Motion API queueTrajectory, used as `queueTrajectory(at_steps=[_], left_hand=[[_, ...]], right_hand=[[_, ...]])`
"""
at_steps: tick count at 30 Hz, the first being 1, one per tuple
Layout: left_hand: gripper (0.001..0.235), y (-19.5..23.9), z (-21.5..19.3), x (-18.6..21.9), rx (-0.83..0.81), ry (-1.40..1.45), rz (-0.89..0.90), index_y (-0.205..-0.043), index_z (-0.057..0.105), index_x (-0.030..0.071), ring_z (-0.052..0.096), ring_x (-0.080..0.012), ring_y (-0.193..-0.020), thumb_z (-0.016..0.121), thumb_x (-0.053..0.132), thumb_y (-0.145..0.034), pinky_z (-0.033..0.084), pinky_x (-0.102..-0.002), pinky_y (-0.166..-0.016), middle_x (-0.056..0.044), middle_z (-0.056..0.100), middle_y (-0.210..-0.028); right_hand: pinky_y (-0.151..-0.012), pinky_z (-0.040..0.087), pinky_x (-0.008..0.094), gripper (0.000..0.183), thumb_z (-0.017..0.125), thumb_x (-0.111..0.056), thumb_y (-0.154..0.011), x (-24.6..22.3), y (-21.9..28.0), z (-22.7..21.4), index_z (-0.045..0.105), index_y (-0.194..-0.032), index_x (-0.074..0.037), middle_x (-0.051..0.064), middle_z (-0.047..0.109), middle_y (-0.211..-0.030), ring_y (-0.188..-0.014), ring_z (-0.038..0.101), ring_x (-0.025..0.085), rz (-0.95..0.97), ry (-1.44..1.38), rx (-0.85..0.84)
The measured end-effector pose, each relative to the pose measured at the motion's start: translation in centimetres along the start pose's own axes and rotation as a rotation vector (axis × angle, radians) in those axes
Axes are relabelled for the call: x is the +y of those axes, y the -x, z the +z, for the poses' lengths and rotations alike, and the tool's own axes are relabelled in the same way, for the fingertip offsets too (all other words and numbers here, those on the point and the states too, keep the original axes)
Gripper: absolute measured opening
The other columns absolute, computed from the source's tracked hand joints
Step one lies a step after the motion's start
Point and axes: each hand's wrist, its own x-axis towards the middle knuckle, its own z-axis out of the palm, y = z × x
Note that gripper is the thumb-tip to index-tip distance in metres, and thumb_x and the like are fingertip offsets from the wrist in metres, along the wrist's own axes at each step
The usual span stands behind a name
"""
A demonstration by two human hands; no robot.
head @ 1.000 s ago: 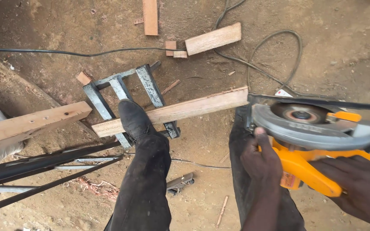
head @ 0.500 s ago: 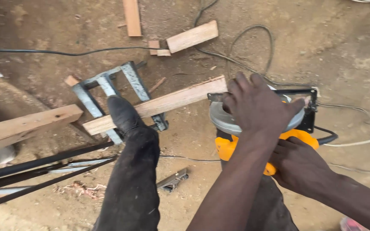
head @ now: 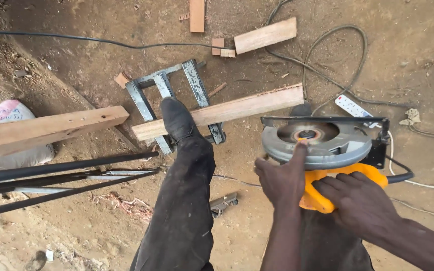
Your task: Marking a wooden plank with a pencil and then cutting it to size using a circular saw on the ground.
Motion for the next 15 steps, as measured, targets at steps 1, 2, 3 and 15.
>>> queueTrajectory(at_steps=[1, 2, 3, 15], left_hand=[[0.082, -0.3, -0.6, -0.1, -0.11, 0.059, -0.182, -0.128, 0.052, 0.013, 0.058, -0.0338, -0.125, 0.072, 0.065, -0.067, 0.046, -0.046, -0.102, -0.011, 0.061, -0.134], [0.082, -0.9, -1.0, -0.1, -0.11, 0.065, -0.175, -0.128, 0.052, 0.013, 0.058, -0.0338, -0.125, 0.072, 0.065, -0.067, 0.046, -0.046, -0.102, -0.011, 0.061, -0.134], [0.074, -1.4, -1.4, -0.1, -0.115, 0.085, -0.202, -0.12, 0.057, 0.013, 0.062, -0.0323, -0.12, 0.07, 0.066, -0.069, 0.047, -0.044, -0.099, -0.01, 0.066, -0.127], [0.068, -6.0, -0.2, -0.7, 0.016, 0.269, 0.04, -0.059, 0.034, 0.014, 0.035, -0.0148, -0.061, 0.084, 0.06, -0.067, 0.035, -0.037, -0.058, 0.003, 0.038, -0.06]], right_hand=[[-0.074, 0.045, 0.044, 0.043, 0.067, -0.033, -0.065, -0.2, -0.3, 0.4, 0.067, -0.108, -0.029, -0.01, 0.069, -0.09, -0.084, 0.065, 0.027, -0.021, -0.021, 0.052], [-0.074, 0.045, 0.044, 0.043, 0.067, -0.033, -0.065, -0.2, -0.8, 0.3, 0.067, -0.108, -0.029, -0.01, 0.069, -0.09, -0.084, 0.065, 0.027, -0.022, -0.014, 0.058], [-0.074, 0.045, 0.044, 0.042, 0.066, -0.033, -0.067, -0.2, -1.2, 0.2, 0.066, -0.11, -0.029, -0.01, 0.068, -0.09, -0.083, 0.064, 0.027, -0.027, -0.007, 0.039], [-0.08, 0.051, 0.047, 0.029, 0.066, -0.023, -0.077, -0.1, -5.2, -1.2, 0.062, -0.106, -0.023, -0.001, 0.07, -0.098, -0.091, 0.067, 0.03, -0.018, -0.03, -0.041]])
